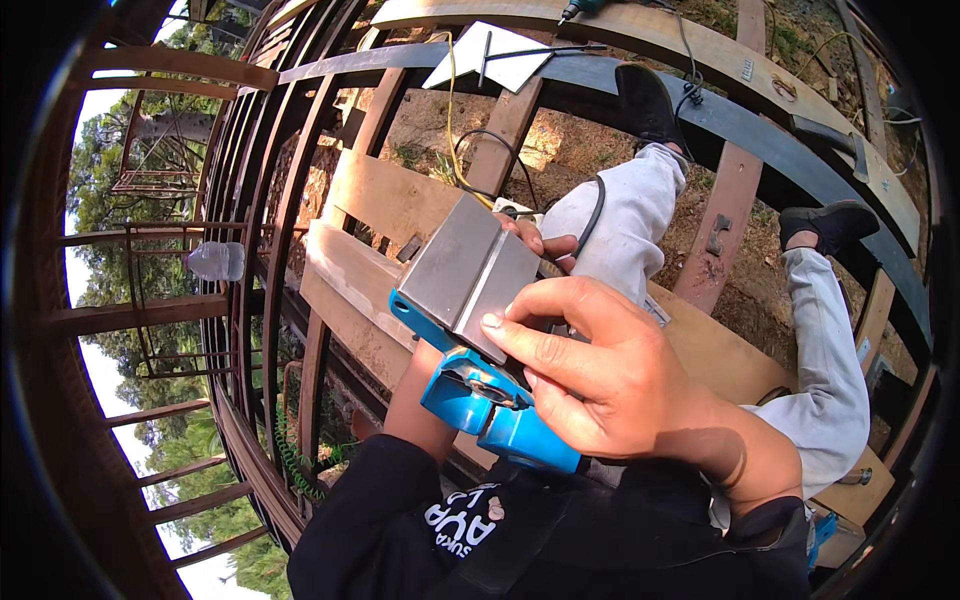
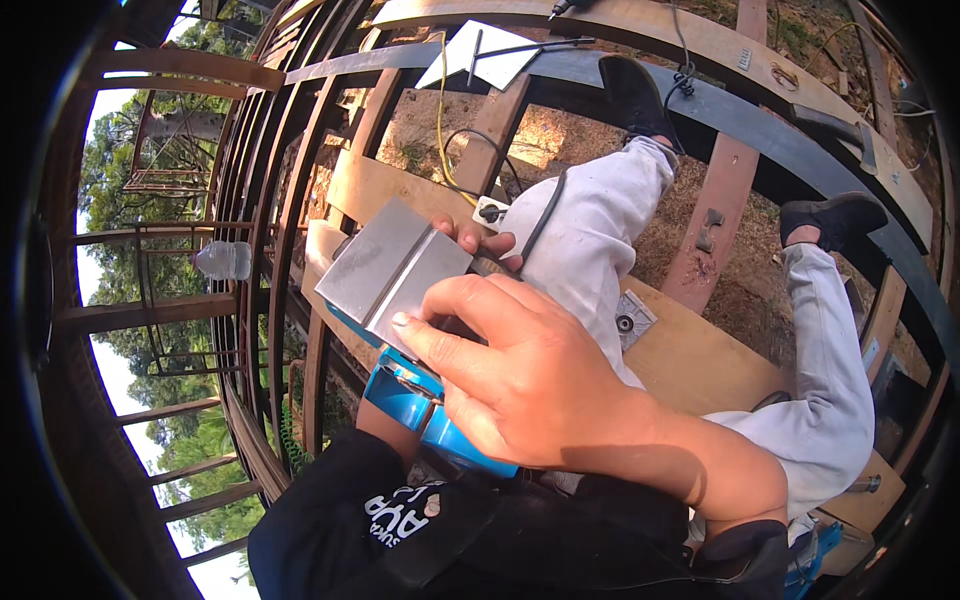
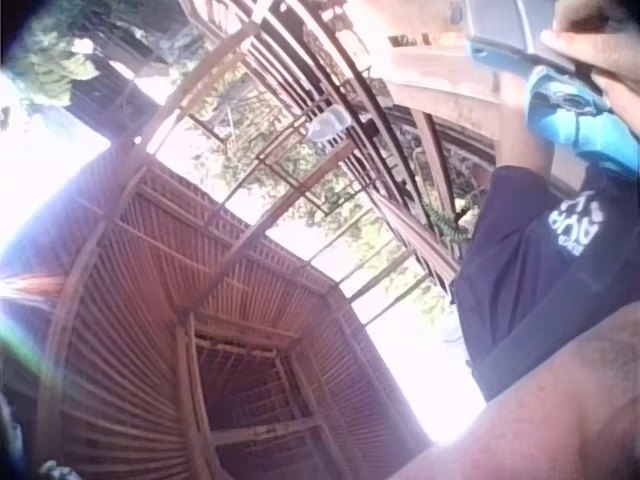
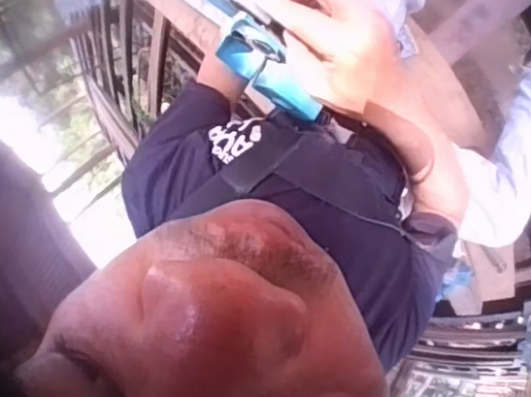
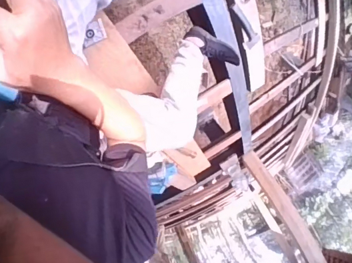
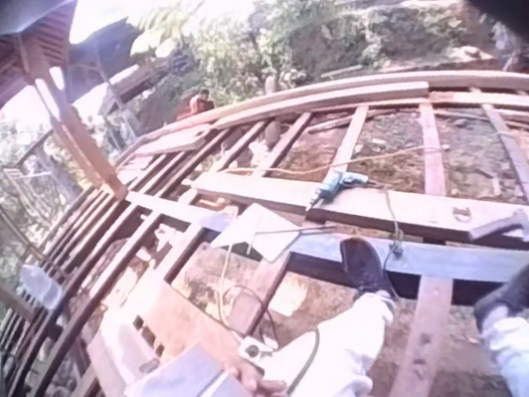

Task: The person adjusts a handheld electric wood planer by hand and using a square ruler while sitting on a wooden frame.

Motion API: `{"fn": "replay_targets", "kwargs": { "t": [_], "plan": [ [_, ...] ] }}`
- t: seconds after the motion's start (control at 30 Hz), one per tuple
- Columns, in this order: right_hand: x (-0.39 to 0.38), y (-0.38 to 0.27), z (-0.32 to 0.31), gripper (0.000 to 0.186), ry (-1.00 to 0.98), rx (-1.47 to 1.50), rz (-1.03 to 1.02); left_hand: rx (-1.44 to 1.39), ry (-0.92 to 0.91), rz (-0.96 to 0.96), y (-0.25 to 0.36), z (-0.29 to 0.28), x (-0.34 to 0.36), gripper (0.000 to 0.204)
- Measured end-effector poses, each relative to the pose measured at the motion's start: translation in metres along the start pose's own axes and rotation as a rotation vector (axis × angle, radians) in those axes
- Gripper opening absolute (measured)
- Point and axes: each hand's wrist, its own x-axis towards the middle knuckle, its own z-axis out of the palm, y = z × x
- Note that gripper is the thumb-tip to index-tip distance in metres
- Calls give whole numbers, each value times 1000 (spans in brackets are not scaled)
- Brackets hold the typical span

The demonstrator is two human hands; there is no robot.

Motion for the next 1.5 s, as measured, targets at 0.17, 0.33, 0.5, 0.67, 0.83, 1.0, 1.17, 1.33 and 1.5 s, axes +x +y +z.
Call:
{"fn": "replay_targets", "kwargs": {
  "t": [0.17,0.33,0.5,0.67,0.83,1.0,1.17,1.33,1.5],
  "plan": [
    [29,24,-28,54,-145,48,-35,-115,-192,-30,-1,-32,9,45],
    [47,27,-37,75,-321,-100,-96,-21,-212,-162,11,-12,19,61],
    [47,31,-52,83,-319,-249,-95,49,-236,-328,23,16,22,81],
    [37,32,-67,84,-254,-180,-111,156,-270,-335,32,30,16,94],
    [34,33,-71,80,-253,-190,-157,708,-265,-58,46,47,4,110],
    [34,32,-72,79,-256,-184,-162,794,-107,-139,51,79,-6,96],
    [32,32,-74,78,-252,-184,-161,818,-40,-172,51,88,-6,98],
    [30,35,-71,74,-220,-183,-202,842,-53,-151,50,82,-6,98],
    [31,35,-72,73,-228,-181,-204,868,-71,-145,48,77,-5,98]
  ]
}}
